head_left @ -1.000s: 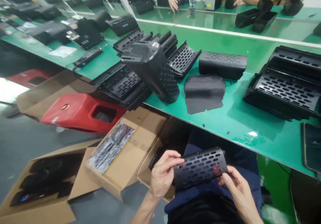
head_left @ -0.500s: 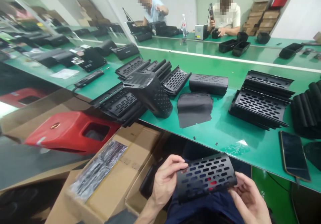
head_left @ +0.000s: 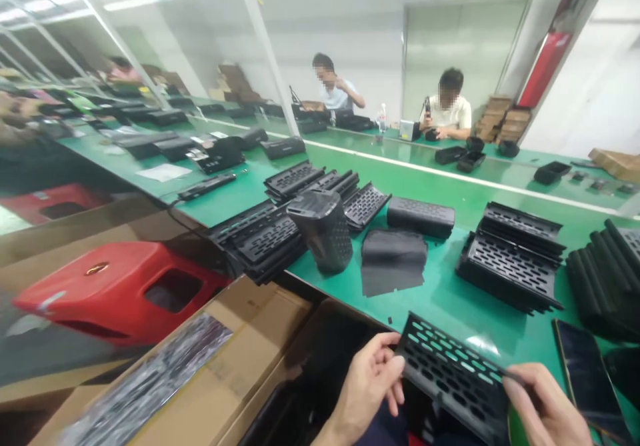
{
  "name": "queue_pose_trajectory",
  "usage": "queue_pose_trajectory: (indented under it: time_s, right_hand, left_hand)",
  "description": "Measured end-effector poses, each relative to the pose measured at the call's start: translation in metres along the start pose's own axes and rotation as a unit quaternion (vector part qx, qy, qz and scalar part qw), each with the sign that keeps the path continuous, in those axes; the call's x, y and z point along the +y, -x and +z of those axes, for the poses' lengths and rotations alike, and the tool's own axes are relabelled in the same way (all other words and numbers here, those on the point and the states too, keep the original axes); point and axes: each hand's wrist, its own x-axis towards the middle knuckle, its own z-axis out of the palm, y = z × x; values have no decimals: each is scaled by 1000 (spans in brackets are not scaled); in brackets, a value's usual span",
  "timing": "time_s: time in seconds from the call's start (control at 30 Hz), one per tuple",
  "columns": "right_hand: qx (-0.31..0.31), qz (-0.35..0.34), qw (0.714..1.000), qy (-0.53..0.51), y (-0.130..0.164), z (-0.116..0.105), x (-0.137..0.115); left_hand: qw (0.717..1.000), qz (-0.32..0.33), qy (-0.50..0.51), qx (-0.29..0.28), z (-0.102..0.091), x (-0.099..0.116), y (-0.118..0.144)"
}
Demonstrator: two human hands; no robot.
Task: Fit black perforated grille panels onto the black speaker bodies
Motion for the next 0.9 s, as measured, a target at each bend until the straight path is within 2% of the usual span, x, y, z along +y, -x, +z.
queue_pose_trajectory:
  time_s: [0.1,0.13,0.2,0.27,0.33,0.37,0.47,0.57,0.63,0.77,0.9]
  right_hand:
    - [-12,66,994,82,-49,-9,4]
    - [-20,84,991,103,-61,-11,6]
    - [-48,105,984,134,-79,-15,11]
    - [-50,117,980,156,-87,-20,14]
    - [-12,122,978,170,-88,-25,11]
    - [9,120,978,173,-87,-25,8]
    - [17,96,984,149,-82,-15,-13]
    - [-33,41,993,107,-81,9,-41]
    - [-74,6,990,121,-87,26,-62]
    - [-155,-13,963,221,-118,56,-97]
    - [-176,17,941,288,-160,93,-106]
  left_hand:
    - [998,-21,-53,-26,12,3,-18]
    - [996,-9,-86,-26,12,5,-21]
    - [985,59,-161,1,5,13,-25]
    - [955,170,-234,64,-7,23,-28]
    - [902,271,-304,142,-20,35,-38]
    - [875,295,-344,171,-25,42,-45]
    - [820,282,-459,195,-29,59,-78]
    - [809,255,-503,168,-21,68,-108]
    - [804,253,-518,145,-16,68,-119]
    - [793,247,-545,116,-15,62,-120]
    - [790,246,-554,93,-18,58,-113]
